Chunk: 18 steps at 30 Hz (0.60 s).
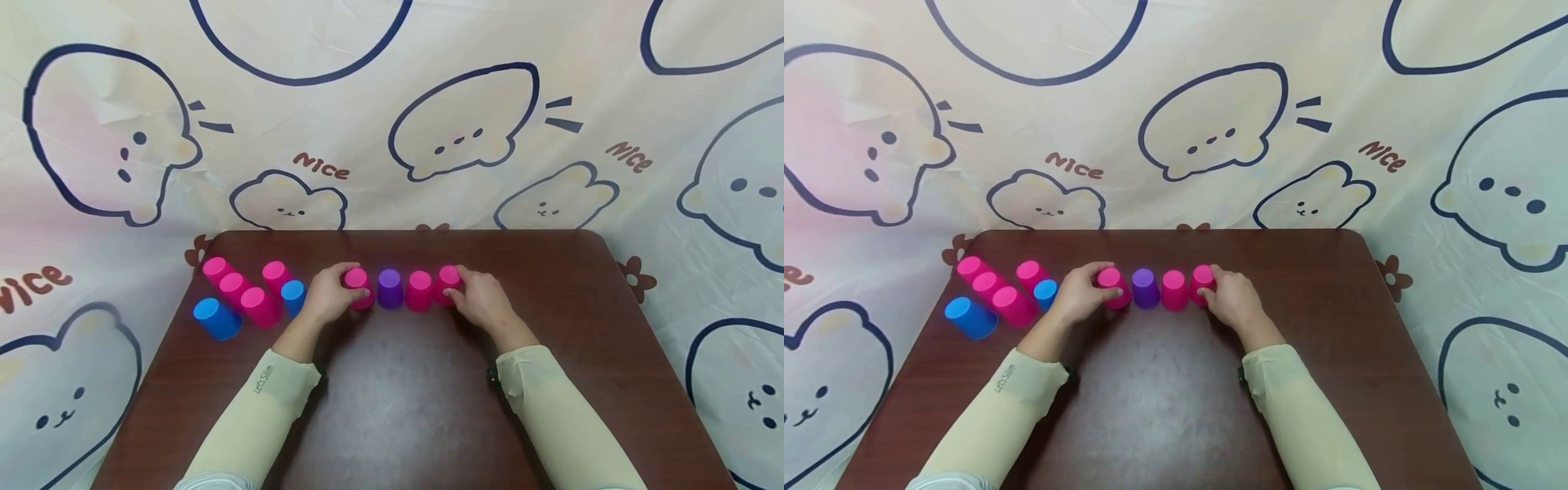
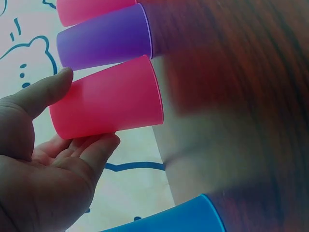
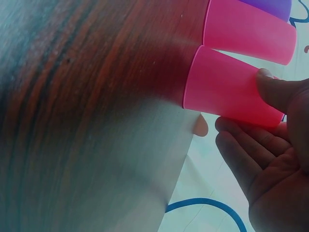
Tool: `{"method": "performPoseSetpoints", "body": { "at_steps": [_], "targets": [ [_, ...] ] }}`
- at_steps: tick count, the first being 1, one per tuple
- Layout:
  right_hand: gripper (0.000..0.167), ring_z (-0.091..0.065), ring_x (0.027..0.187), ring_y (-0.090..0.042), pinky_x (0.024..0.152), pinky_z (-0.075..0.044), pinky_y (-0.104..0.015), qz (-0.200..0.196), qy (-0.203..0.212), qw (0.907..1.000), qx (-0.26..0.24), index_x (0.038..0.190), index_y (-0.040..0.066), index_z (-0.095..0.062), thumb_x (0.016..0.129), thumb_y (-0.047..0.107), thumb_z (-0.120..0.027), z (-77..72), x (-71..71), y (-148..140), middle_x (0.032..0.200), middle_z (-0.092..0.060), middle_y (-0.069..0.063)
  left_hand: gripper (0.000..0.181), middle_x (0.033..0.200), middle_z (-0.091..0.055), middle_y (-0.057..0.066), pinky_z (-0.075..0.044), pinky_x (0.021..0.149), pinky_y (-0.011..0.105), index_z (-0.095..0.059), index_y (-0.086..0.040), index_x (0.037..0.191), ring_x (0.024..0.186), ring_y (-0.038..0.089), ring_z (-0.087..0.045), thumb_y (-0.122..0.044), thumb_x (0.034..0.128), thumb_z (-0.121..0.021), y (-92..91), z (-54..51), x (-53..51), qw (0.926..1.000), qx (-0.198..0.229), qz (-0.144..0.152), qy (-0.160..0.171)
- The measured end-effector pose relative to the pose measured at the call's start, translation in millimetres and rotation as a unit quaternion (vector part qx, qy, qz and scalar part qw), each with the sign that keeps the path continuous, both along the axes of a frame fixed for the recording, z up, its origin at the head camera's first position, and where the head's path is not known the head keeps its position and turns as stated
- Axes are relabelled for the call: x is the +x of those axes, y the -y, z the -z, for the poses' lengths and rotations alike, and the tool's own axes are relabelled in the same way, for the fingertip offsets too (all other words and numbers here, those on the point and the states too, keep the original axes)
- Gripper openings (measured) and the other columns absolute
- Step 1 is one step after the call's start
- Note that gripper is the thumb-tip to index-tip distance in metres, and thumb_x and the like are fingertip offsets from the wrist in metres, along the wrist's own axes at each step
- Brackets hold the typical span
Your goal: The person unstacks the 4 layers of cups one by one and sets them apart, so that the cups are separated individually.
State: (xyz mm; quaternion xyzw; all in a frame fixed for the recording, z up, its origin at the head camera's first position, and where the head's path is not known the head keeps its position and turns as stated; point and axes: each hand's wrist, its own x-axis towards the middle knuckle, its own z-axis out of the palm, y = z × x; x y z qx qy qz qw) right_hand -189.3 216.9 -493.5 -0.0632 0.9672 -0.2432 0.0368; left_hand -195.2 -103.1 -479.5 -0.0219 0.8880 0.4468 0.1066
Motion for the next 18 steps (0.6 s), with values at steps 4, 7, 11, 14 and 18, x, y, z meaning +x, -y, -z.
{"method": "performPoseSetpoints", "body": {
  "at_steps": [4,7,11,14,18],
  "targets": [
    [0.053,-0.068,0.108,-0.032,0.098,-0.056,-0.052,0.001,0.005,1.0,0.002,0.139,0.015,-0.058,0.093,0.032,-0.079,0.2,-0.7,0,0.118,-0.07,-0.011,0.073,0.143,-0.057,0.012,-0.059,0.093,0.051,-0.054,-0.018,0.15,0.129,0.038,-0.055,-0.023,0.0849,-0.087,3.7,-3.3,2.7,1.0,-0.001,-0.001,-0.002],
    [0.051,-0.068,0.106,-0.031,0.098,-0.056,-0.052,-0.003,-0.001,1.0,0.004,0.137,0.014,-0.058,0.094,0.033,-0.078,1.1,-0.6,0,0.117,-0.071,-0.011,0.072,0.142,-0.058,0.012,-0.06,0.092,0.05,-0.055,-0.018,0.149,0.129,0.038,-0.055,-0.023,0.0845,-0.087,6.7,-4.6,6.2,1.0,-0.003,-0.005,-0.004],
    [0.05,-0.067,0.104,-0.031,0.098,-0.057,-0.052,-0.003,-0.004,1.0,-0.002,0.136,0.015,-0.059,0.094,0.032,-0.079,1.9,-0.3,0,0.115,-0.071,-0.01,0.072,0.142,-0.058,0.012,-0.06,0.091,0.05,-0.055,-0.019,0.148,0.129,0.038,-0.056,-0.024,0.0844,-0.087,10.3,-6.8,11.3,0.9999,-0.006,-0.008,-0.005],
    [0.051,-0.067,0.105,-0.031,0.098,-0.057,-0.052,0.0,0.001,1.0,-0.009,0.137,0.015,-0.059,0.093,0.032,-0.079,2.4,-0.1,-1,0.116,-0.07,-0.01,0.073,0.143,-0.058,0.012,-0.06,0.092,0.05,-0.055,-0.018,0.149,0.129,0.038,-0.056,-0.025,0.0846,-0.087,13.2,-9.4,16.0,0.9999,-0.007,-0.007,-0.006],
    [0.053,-0.066,0.107,-0.033,0.098,-0.056,-0.053,0.001,0.004,0.9999,-0.011,0.138,0.014,-0.058,0.093,0.031,-0.079,1.2,0.1,-1,0.117,-0.07,-0.012,0.074,0.143,-0.058,0.013,-0.059,0.093,0.05,-0.055,-0.017,0.149,0.129,0.038,-0.056,-0.025,0.0836,-0.088,17.9,-12.9,22.2,0.9999,-0.01,-0.011,-0.008]
  ]
}}
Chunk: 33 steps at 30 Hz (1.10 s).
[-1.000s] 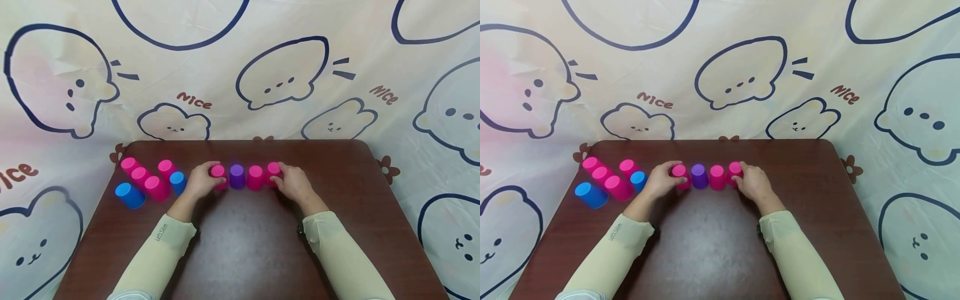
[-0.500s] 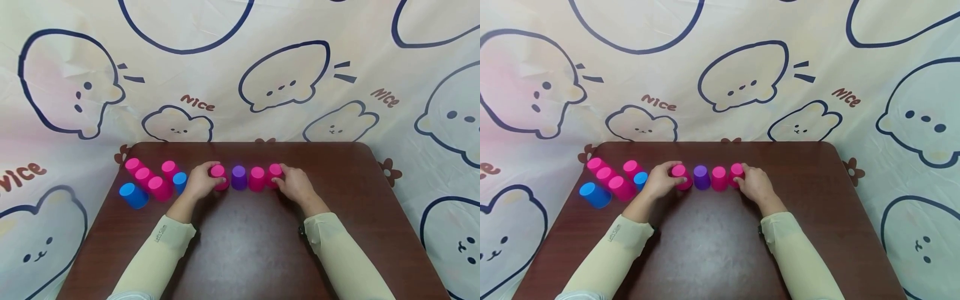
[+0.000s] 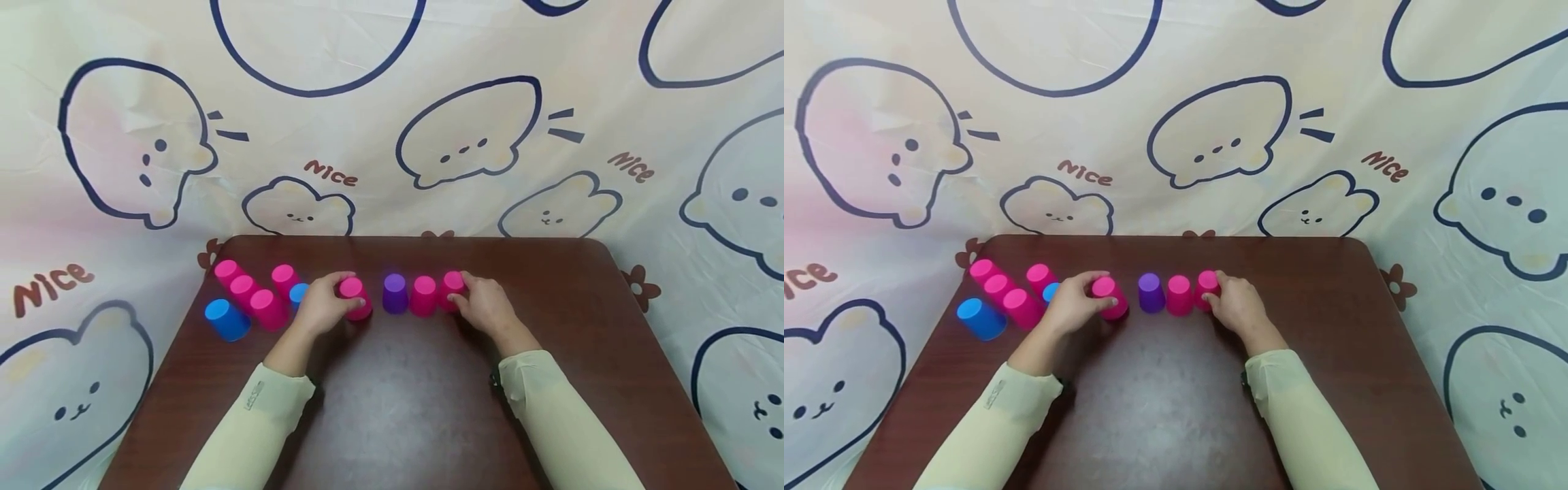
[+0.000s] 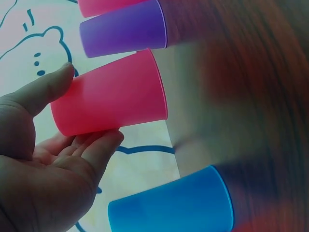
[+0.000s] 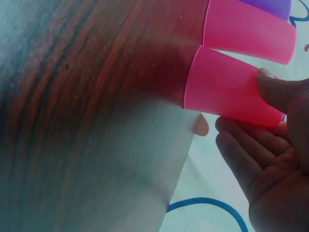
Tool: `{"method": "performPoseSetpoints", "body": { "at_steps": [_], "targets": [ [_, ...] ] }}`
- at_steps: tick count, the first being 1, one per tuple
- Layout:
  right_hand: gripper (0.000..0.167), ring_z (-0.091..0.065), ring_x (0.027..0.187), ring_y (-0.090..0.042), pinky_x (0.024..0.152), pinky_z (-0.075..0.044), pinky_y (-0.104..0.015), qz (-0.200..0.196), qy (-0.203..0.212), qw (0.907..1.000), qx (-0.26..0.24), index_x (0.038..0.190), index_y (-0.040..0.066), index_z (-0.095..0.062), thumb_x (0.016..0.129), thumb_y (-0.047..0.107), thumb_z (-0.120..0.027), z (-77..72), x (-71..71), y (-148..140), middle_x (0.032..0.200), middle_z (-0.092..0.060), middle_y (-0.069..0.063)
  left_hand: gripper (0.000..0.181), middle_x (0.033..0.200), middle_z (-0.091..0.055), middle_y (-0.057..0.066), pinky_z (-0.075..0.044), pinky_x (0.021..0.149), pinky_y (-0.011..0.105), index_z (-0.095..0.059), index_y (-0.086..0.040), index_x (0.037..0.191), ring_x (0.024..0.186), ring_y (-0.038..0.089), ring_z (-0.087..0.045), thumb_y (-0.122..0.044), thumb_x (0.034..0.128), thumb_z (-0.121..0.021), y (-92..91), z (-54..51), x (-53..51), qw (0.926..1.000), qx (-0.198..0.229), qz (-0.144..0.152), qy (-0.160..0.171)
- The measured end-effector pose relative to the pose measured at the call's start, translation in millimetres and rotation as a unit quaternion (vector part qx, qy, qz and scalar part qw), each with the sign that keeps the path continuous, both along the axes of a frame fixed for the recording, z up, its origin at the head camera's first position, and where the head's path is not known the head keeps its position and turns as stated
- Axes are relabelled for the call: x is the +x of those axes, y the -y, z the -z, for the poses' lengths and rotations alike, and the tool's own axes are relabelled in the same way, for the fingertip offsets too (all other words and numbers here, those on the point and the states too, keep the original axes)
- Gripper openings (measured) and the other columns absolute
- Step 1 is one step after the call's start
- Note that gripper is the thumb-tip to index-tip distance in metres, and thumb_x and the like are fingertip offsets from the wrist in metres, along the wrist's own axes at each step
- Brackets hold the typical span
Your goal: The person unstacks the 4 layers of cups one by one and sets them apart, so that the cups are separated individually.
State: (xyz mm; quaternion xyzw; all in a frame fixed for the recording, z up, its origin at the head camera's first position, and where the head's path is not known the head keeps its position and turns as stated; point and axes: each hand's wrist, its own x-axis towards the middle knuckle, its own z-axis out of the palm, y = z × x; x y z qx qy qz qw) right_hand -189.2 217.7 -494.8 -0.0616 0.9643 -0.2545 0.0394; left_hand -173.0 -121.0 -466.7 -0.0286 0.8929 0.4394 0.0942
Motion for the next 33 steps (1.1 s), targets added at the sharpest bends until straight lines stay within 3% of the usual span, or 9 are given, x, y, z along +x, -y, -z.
{"method": "performPoseSetpoints", "body": {
  "at_steps": [19,33],
  "targets": [
    [0.053,-0.068,0.107,-0.033,0.098,-0.056,-0.053,-0.002,0.009,1.0,-0.002,0.14,0.014,-0.058,0.094,0.031,-0.078,1.9,2.9,3,0.118,-0.07,-0.012,0.082,0.141,-0.059,0.014,-0.059,0.092,0.053,-0.053,-0.017,0.151,0.126,0.042,-0.058,-0.032,0.0798,-0.091,40.3,3.9,37.2,0.9994,0.004,-0.033,0.004],
    [0.063,-0.065,0.116,-0.04,0.102,-0.052,-0.057,-0.008,-0.005,0.9998,0.018,0.147,0.008,-0.054,0.095,0.034,-0.077,-4.0,1.3,0,0.129,-0.068,-0.019,0.086,0.147,-0.055,0.02,-0.058,0.093,0.055,-0.045,-0.015,0.158,0.131,0.047,-0.054,-0.035,0.085,-0.087,70.1,-8.4,64.6,0.9983,0.002,-0.058,0.007]
  ]
}}
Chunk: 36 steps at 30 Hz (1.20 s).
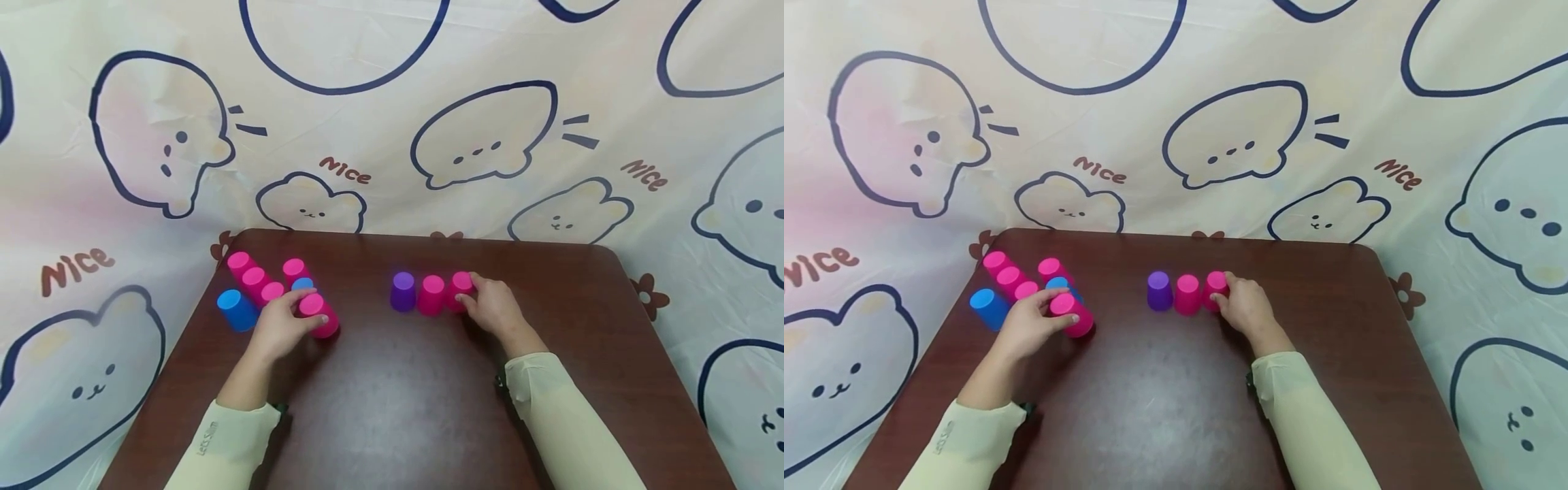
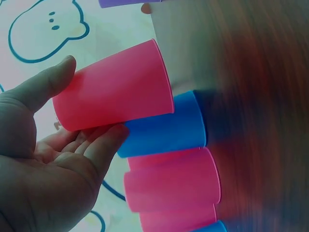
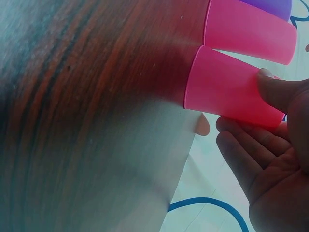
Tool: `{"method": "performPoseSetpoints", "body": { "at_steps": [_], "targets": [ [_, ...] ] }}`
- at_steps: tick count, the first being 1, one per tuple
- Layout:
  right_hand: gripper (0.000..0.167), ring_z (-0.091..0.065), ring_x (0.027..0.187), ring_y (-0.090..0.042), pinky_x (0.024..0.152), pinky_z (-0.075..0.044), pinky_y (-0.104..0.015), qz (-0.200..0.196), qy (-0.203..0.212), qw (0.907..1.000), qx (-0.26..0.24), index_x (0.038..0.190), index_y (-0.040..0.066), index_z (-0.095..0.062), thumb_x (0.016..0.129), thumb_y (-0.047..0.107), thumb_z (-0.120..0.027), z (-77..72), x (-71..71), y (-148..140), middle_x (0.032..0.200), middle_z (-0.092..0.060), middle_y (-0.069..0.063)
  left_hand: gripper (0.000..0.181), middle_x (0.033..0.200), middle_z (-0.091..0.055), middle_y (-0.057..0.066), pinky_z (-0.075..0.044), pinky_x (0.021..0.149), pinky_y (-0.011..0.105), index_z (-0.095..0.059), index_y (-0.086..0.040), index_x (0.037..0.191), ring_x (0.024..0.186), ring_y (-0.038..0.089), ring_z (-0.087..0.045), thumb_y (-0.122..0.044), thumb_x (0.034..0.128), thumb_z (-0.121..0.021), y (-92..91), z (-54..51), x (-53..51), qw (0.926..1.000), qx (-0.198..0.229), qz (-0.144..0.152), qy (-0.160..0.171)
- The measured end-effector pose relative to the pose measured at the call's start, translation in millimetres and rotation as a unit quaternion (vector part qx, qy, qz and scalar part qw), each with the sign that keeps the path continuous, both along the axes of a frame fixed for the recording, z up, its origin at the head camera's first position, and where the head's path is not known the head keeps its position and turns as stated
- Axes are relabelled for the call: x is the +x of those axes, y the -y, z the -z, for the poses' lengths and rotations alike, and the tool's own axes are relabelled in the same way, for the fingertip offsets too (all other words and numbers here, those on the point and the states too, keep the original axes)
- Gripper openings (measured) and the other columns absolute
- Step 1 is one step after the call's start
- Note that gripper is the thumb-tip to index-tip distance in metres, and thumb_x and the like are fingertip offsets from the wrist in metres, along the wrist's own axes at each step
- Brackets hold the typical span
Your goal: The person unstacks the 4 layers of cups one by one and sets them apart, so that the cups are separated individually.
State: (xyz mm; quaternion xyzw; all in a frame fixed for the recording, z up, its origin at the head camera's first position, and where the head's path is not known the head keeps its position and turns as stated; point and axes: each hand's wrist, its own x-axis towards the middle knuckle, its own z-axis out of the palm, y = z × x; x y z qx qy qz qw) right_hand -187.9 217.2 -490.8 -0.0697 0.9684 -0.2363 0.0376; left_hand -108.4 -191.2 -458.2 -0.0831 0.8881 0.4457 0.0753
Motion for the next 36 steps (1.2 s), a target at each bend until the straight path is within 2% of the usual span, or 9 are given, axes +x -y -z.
{"method": "performPoseSetpoints", "body": {
  "at_steps": [9,19,29,36],
  "targets": [
    [0.064,-0.065,0.115,-0.039,0.101,-0.053,-0.057,0.007,0.013,0.9998,-0.009,0.148,0.009,-0.053,0.094,0.032,-0.078,2.1,1.0,-2,0.13,-0.067,-0.019,0.084,0.147,-0.055,0.022,-0.058,0.092,0.057,-0.045,-0.013,0.157,0.131,0.049,-0.053,-0.036,0.0872,-0.085,10.4,-2.4,9.8,0.9999,-0.01,0.002,-0.009],
    [0.064,-0.065,0.116,-0.039,0.102,-0.053,-0.057,0.005,0.004,1.0,-0.007,0.149,0.009,-0.052,0.095,0.033,-0.077,1.6,0.7,-2,0.13,-0.068,-0.019,0.084,0.149,-0.053,0.023,-0.056,0.095,0.057,-0.042,-0.011,0.159,0.132,0.05,-0.053,-0.037,0.0896,-0.082,28.5,1.7,21.2,0.9997,0.0,-0.024,-0.006],
    [0.065,-0.065,0.115,-0.04,0.101,-0.053,-0.058,0.004,0.004,1.0,-0.004,0.149,0.009,-0.052,0.094,0.033,-0.078,1.7,0.3,-2,0.129,-0.068,-0.019,0.083,0.15,-0.051,0.026,-0.055,0.096,0.06,-0.04,-0.007,0.159,0.134,0.052,-0.049,-0.031,0.0912,-0.081,42.7,10.1,21.5,0.9991,-0.01,-0.042,-0.005],
    [0.066,-0.065,0.116,-0.04,0.101,-0.053,-0.058,0.006,0.005,0.9999,-0.007,0.15,0.009,-0.052,0.094,0.031,-0.078,0.9,0.6,0,0.13,-0.067,-0.02,0.084,0.152,-0.048,0.027,-0.053,0.098,0.06,-0.039,-0.007,0.159,0.136,0.052,-0.047,-0.03,0.0913,-0.082,45.9,15.1,19.4,0.9984,0.002,-0.056,0.005]
  ]
}}
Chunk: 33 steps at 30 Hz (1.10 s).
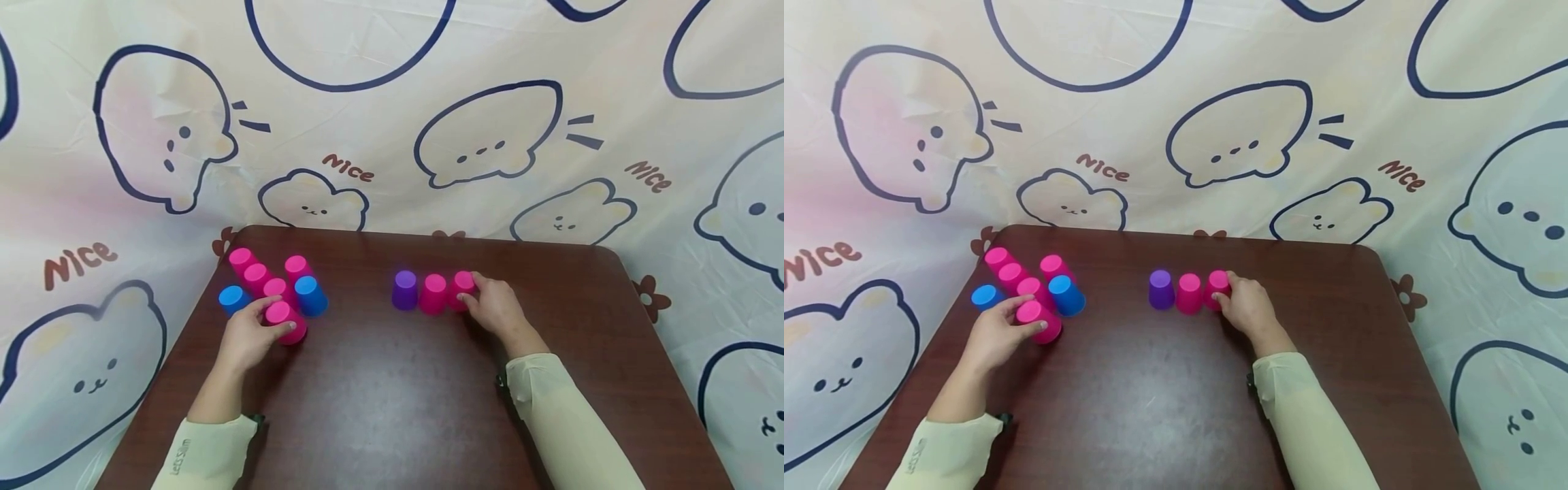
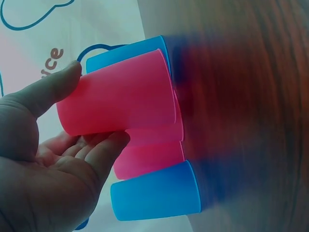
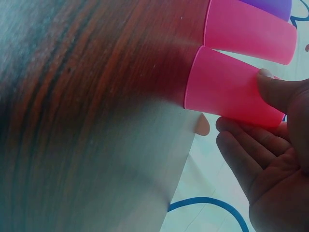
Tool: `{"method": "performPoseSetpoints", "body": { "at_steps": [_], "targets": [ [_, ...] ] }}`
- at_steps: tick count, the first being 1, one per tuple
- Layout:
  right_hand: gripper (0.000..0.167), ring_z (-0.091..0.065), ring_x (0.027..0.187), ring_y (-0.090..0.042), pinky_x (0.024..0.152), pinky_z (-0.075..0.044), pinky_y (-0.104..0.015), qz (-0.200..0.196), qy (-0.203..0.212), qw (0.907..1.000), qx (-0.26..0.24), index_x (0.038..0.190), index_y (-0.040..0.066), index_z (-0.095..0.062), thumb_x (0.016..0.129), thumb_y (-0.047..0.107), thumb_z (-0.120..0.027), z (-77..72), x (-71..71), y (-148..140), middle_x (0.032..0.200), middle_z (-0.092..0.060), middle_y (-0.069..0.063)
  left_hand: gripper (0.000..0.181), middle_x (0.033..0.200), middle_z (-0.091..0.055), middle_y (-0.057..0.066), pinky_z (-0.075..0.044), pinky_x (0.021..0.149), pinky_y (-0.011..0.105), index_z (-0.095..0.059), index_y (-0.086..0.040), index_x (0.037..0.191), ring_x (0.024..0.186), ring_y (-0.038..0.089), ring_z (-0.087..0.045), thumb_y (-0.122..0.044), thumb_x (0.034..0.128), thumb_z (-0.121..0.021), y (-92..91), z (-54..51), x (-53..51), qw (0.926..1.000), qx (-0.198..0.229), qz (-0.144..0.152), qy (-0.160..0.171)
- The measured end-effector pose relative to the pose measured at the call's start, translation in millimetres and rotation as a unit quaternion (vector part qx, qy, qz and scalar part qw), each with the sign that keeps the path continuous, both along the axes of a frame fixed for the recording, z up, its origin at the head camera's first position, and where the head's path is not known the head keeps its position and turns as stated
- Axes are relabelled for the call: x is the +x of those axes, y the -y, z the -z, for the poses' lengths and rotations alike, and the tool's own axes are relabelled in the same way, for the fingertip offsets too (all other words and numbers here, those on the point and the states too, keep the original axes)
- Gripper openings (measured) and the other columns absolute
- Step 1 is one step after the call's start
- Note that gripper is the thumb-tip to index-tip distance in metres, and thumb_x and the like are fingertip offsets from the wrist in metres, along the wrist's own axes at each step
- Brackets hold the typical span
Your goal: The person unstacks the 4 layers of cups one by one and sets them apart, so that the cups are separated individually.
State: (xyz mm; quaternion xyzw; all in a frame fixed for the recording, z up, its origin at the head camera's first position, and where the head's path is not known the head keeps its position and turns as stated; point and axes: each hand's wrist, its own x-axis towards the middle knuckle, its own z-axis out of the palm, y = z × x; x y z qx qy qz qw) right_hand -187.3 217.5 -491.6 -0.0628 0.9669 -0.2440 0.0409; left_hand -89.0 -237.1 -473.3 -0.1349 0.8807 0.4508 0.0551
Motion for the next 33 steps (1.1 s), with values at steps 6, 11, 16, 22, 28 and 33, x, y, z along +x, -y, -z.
{"method": "performPoseSetpoints", "body": {
  "at_steps": [6,11,16,22,28,33],
  "targets": [
    [0.063,-0.066,0.113,-0.038,0.099,-0.055,-0.056,0.005,0.003,1.0,-0.005,0.148,0.011,-0.053,0.093,0.03,-0.079,-0.2,-0.2,1,0.127,-0.068,-0.017,0.083,0.152,-0.049,0.026,-0.053,0.099,0.061,-0.038,-0.007,0.159,0.136,0.052,-0.048,-0.029,0.0914,-0.082,0.5,4.3,-3.2,1.0,0.005,-0.007,-0.003],
    [0.064,-0.066,0.114,-0.038,0.1,-0.055,-0.055,0.003,-0.001,1.0,-0.003,0.148,0.01,-0.053,0.093,0.03,-0.079,0.2,-0.2,1,0.128,-0.068,-0.017,0.081,0.15,-0.051,0.026,-0.053,0.098,0.061,-0.04,-0.006,0.158,0.134,0.052,-0.049,-0.028,0.0914,-0.082,-0.4,8.2,-6.2,0.9999,-0.001,-0.012,-0.009],
    [0.064,-0.066,0.114,-0.038,0.101,-0.054,-0.056,0.002,-0.006,1.0,-0.001,0.148,0.01,-0.053,0.093,0.03,-0.079,2.0,-0.3,1,0.127,-0.068,-0.017,0.08,0.149,-0.051,0.026,-0.053,0.098,0.062,-0.041,-0.006,0.157,0.133,0.051,-0.05,-0.028,0.0918,-0.081,-1.5,11.5,-8.0,0.9998,-0.002,-0.019,-0.009],
    [0.062,-0.066,0.113,-0.038,0.1,-0.054,-0.056,0.004,-0.008,1.0,0.001,0.147,0.011,-0.054,0.094,0.031,-0.079,2.3,-0.4,2,0.126,-0.069,-0.017,0.08,0.148,-0.052,0.026,-0.053,0.098,0.061,-0.042,-0.006,0.157,0.133,0.051,-0.05,-0.029,0.0916,-0.081,-1.4,13.0,-8.6,0.9996,-0.006,-0.022,-0.014],
    [0.061,-0.066,0.112,-0.038,0.101,-0.054,-0.056,0.002,-0.012,0.9999,0.009,0.145,0.01,-0.055,0.094,0.033,-0.078,1.6,-0.4,2,0.126,-0.069,-0.018,0.08,0.149,-0.052,0.026,-0.054,0.097,0.061,-0.042,-0.006,0.157,0.133,0.052,-0.05,-0.028,0.0914,-0.082,-0.8,11.7,-8.2,0.9996,-0.006,-0.023,-0.017],
    [0.061,-0.066,0.113,-0.039,0.102,-0.053,-0.058,-0.003,-0.012,0.9998,0.014,0.146,0.01,-0.055,0.094,0.033,-0.077,1.1,-0.3,1,0.126,-0.069,-0.019,0.082,0.15,-0.051,0.025,-0.054,0.096,0.059,-0.041,-0.006,0.158,0.133,0.051,-0.051,-0.028,0.0908,-0.082,-1.2,6.6,-8.4,0.9994,0.001,-0.029,-0.02]
  ]
}}
